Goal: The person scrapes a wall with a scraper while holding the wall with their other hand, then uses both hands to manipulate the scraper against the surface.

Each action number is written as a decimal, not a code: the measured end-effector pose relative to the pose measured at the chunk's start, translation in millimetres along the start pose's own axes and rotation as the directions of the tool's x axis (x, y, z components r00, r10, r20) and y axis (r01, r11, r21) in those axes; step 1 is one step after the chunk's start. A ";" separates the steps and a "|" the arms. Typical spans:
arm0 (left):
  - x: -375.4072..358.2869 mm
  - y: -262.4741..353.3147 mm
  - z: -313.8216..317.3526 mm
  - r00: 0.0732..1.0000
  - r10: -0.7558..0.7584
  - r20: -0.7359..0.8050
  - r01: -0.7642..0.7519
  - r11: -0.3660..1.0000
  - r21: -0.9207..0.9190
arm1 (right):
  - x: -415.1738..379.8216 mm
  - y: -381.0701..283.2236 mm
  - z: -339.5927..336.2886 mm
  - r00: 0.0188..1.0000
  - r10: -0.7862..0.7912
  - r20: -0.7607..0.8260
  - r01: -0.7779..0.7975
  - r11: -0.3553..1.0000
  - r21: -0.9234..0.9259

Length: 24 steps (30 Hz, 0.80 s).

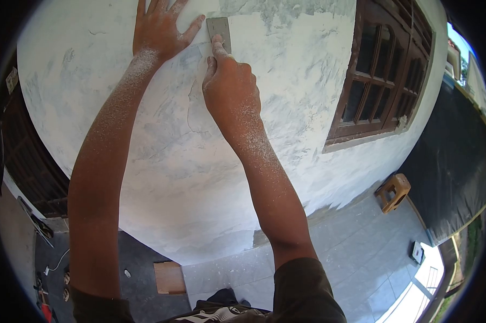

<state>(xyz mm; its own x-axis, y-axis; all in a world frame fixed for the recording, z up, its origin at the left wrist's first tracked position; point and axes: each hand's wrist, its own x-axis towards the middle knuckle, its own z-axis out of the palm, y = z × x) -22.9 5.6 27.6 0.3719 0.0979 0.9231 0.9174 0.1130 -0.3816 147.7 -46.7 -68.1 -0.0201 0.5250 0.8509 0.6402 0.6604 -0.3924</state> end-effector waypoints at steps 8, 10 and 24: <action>-0.4 0.9 -3.4 1.000 -0.009 -0.030 0.007 0.998 -0.060 | 4.5 -4.8 -3.4 0.997 0.071 0.020 -0.072 0.997 0.034; 1.1 1.8 -3.1 0.999 -0.018 -0.044 0.014 0.997 -0.077 | -3.6 -5.7 -6.3 0.995 0.067 0.079 -0.069 0.998 0.014; -1.3 1.2 -0.1 0.997 -0.011 -0.072 0.006 0.998 -0.063 | 6.6 -9.1 -6.2 1.000 0.020 0.009 -0.020 0.999 0.025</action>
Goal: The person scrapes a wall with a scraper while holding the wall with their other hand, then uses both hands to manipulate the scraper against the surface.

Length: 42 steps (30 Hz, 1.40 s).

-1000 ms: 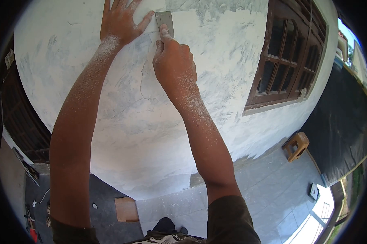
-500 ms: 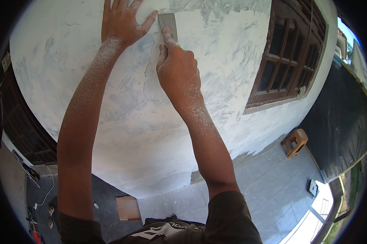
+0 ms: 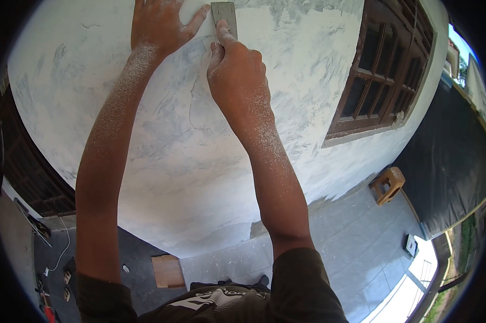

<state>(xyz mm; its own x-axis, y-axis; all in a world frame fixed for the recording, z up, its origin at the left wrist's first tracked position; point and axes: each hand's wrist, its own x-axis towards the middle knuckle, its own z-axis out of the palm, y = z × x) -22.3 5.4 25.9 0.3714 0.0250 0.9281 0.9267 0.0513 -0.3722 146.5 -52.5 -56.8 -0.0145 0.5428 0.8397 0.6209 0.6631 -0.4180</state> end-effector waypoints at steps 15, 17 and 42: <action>1.1 3.8 -2.7 0.999 -0.044 -0.010 0.044 0.999 0.000 | -8.5 15.7 2.8 0.999 -0.043 -0.005 0.043 0.999 0.011; 1.9 4.8 -3.5 0.998 -0.056 0.006 0.056 0.998 0.002 | -5.7 13.8 2.2 0.999 -0.053 0.010 0.053 0.999 -0.011; 0.0 2.9 -2.2 0.999 -0.032 -0.009 0.032 0.999 0.017 | -3.9 2.3 -6.2 0.997 0.039 0.065 -0.039 0.999 -0.002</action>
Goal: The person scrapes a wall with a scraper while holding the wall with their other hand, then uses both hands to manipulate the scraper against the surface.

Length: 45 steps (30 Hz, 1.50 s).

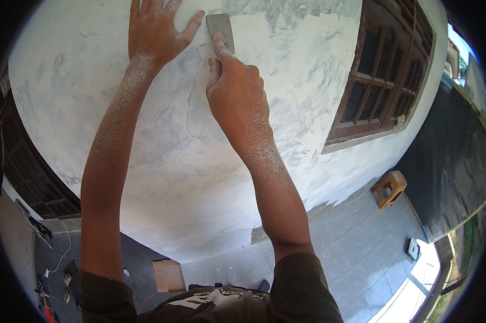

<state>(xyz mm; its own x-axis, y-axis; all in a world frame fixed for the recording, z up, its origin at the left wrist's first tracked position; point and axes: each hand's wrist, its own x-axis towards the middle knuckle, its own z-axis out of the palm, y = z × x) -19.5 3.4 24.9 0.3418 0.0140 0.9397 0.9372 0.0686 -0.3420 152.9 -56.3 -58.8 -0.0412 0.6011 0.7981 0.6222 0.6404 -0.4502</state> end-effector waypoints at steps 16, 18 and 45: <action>1.5 0.2 2.9 1.000 -0.008 0.002 0.008 1.000 0.001 | 11.0 -0.3 6.2 0.994 -0.064 -0.088 0.064 0.998 -0.004; 1.2 -0.4 3.6 1.000 -0.008 -0.008 0.008 1.000 0.006 | 5.4 1.2 5.2 0.999 -0.027 -0.047 0.027 1.000 -0.013; 0.7 0.8 1.5 1.000 -0.008 -0.005 0.008 1.000 0.002 | 8.4 0.0 7.0 0.997 -0.039 -0.070 0.039 0.999 -0.006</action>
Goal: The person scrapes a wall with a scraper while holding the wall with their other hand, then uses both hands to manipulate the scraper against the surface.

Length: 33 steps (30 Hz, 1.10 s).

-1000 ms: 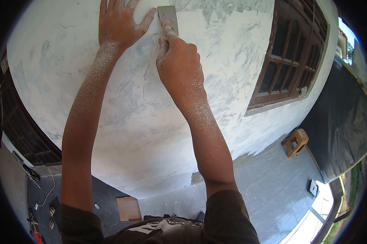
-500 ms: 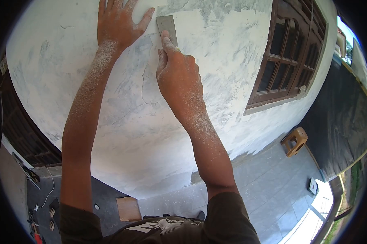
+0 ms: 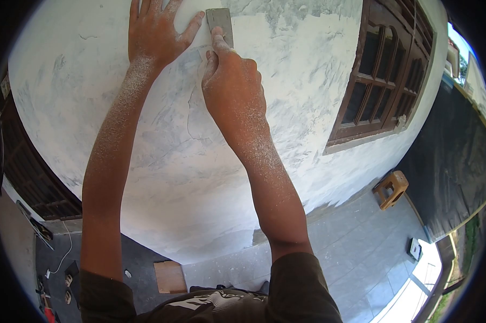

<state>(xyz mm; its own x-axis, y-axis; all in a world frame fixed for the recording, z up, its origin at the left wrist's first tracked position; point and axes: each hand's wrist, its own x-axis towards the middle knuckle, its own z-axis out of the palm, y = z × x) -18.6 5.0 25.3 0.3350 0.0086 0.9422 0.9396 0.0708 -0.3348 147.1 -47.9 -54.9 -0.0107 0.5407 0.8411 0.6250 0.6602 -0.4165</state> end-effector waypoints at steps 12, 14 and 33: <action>-0.7 0.4 -0.4 1.000 -0.004 -0.007 0.004 1.000 -0.006 | -7.1 1.8 0.4 0.999 0.021 0.040 -0.022 1.000 0.010; -0.6 0.0 -0.8 1.000 -0.007 0.002 0.007 1.000 -0.023 | -11.5 5.7 4.1 0.997 0.042 0.067 -0.043 0.999 0.016; -0.1 0.2 -1.3 1.000 -0.008 0.019 0.008 1.000 0.000 | -8.9 6.4 0.9 0.999 -0.042 0.017 0.042 0.999 -0.012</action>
<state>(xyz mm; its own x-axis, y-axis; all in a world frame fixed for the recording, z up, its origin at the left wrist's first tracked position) -18.4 3.8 25.1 0.3265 0.0266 0.9448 0.9422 0.0705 -0.3276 150.5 -48.0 -65.4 -0.0507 0.5214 0.8518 0.6334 0.6762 -0.3762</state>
